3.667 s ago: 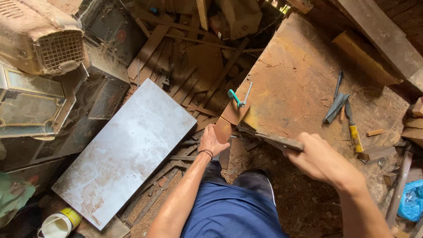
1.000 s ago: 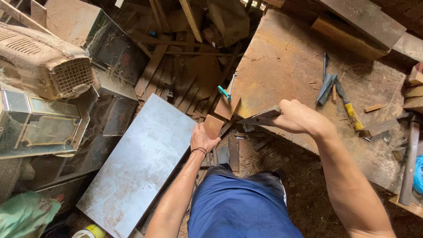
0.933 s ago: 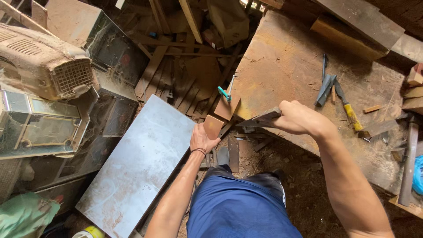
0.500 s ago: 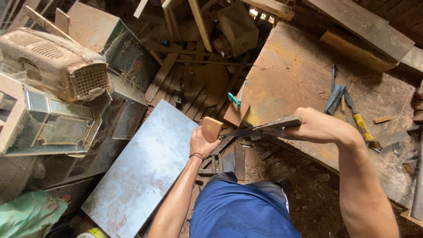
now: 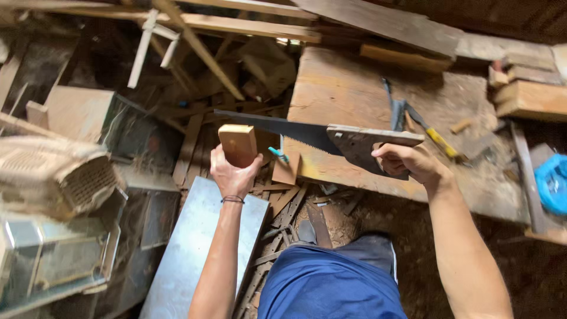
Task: The person saws a small piece of wood clamped to a workbench using a hand saw. After cutting, the person uses a metal file to smooth the cut edge of the wood piece.
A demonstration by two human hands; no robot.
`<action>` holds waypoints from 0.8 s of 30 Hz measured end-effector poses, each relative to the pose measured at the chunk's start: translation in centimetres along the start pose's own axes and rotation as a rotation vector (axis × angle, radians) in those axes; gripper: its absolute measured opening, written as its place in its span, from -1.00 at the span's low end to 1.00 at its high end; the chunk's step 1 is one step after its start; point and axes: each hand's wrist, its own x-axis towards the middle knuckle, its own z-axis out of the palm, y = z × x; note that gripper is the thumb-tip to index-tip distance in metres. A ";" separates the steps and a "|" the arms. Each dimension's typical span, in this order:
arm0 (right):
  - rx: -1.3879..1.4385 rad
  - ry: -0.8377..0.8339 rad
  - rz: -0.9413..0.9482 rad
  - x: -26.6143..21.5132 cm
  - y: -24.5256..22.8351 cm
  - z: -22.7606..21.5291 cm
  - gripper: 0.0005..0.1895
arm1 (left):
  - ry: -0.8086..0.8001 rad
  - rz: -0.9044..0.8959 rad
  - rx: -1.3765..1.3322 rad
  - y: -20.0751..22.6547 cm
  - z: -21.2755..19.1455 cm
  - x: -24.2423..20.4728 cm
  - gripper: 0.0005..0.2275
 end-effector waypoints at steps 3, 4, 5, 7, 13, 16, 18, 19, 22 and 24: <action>0.189 0.000 -0.072 -2.5 2.2 -2.4 -0.65 | -0.075 0.188 -0.012 4.2 2.3 1.5 -0.37; 0.248 0.024 -0.103 -3.3 2.9 -3.3 -0.63 | -0.115 0.221 -0.030 5.6 3.7 1.9 -0.35; 0.304 0.044 -0.133 -4.0 3.6 -3.9 -0.62 | -0.152 0.249 -0.047 6.7 5.0 2.0 -0.33; 0.392 0.102 -0.175 -5.5 5.0 -5.5 -0.59 | -0.234 0.285 -0.064 8.7 8.1 1.8 -0.31; 0.654 0.207 -0.177 -7.3 9.1 -12.5 -0.48 | -0.494 0.209 -0.054 11.5 18.1 -0.9 -0.29; 0.711 0.244 -0.158 -6.7 10.5 -16.3 -0.46 | -0.569 0.149 -0.011 11.4 22.2 -2.1 -0.27; 0.738 0.255 -0.138 -5.6 11.4 -18.6 -0.43 | -0.616 0.110 0.045 10.9 24.5 -2.7 -0.27; 0.781 0.241 -0.111 -5.1 11.7 -19.6 -0.44 | -0.639 0.074 0.068 10.8 25.7 -3.0 -0.28; 0.855 0.209 -0.029 -3.6 11.9 -23.0 -0.45 | -0.682 0.002 0.132 10.6 29.0 -3.8 -0.30; 0.840 0.201 0.035 -2.7 11.8 -25.3 -0.44 | -0.687 -0.006 0.179 10.5 30.6 -4.1 -0.29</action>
